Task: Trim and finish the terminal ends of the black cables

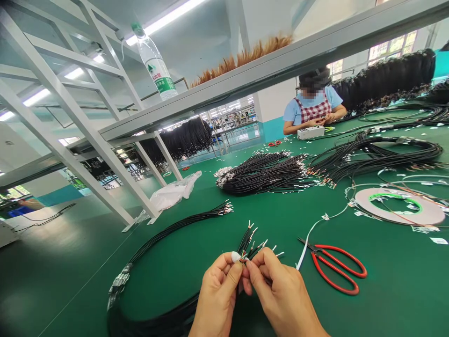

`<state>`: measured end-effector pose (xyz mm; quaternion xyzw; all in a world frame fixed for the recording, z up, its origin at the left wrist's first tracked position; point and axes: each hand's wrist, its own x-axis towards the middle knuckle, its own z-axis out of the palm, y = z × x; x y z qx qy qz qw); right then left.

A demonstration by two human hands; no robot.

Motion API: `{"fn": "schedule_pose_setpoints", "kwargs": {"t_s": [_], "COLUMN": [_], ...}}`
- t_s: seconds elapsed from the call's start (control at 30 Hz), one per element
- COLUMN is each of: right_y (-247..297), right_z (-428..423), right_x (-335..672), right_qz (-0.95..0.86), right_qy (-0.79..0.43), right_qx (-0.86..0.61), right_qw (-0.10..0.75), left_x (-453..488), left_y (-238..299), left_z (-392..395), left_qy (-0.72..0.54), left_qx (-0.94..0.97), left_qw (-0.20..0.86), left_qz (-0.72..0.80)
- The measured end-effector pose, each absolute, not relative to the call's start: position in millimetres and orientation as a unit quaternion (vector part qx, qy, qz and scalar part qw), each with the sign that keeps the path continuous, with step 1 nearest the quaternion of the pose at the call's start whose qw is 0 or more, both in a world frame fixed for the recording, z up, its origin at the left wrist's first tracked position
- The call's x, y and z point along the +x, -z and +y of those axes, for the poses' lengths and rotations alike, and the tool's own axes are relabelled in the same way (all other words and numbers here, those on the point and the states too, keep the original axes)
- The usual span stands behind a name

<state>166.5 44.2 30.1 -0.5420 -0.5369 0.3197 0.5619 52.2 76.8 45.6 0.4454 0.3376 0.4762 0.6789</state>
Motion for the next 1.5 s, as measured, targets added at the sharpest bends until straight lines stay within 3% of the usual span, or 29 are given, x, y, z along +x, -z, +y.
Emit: {"fn": "schedule_pose_setpoints", "kwargs": {"t_s": [0.9,1.23,1.5], "right_y": [-28,-31,-40], "right_z": [46,46,42], "right_x": [172,186,185], "right_qz": [-0.552,-0.561,-0.465], "right_qy": [-0.356,-0.425,-0.509], "right_qx": [-0.52,-0.48,-0.47], "right_qw": [0.545,0.524,0.551], "left_x": [49,49,46], "left_y": [-40,-41,-43], "left_z": [77,76,73], "left_qy": [-0.444,-0.414,-0.396], "left_qx": [0.503,0.497,0.486], "left_qw": [0.652,0.676,0.72], "left_qz": [0.354,0.352,0.298]}}
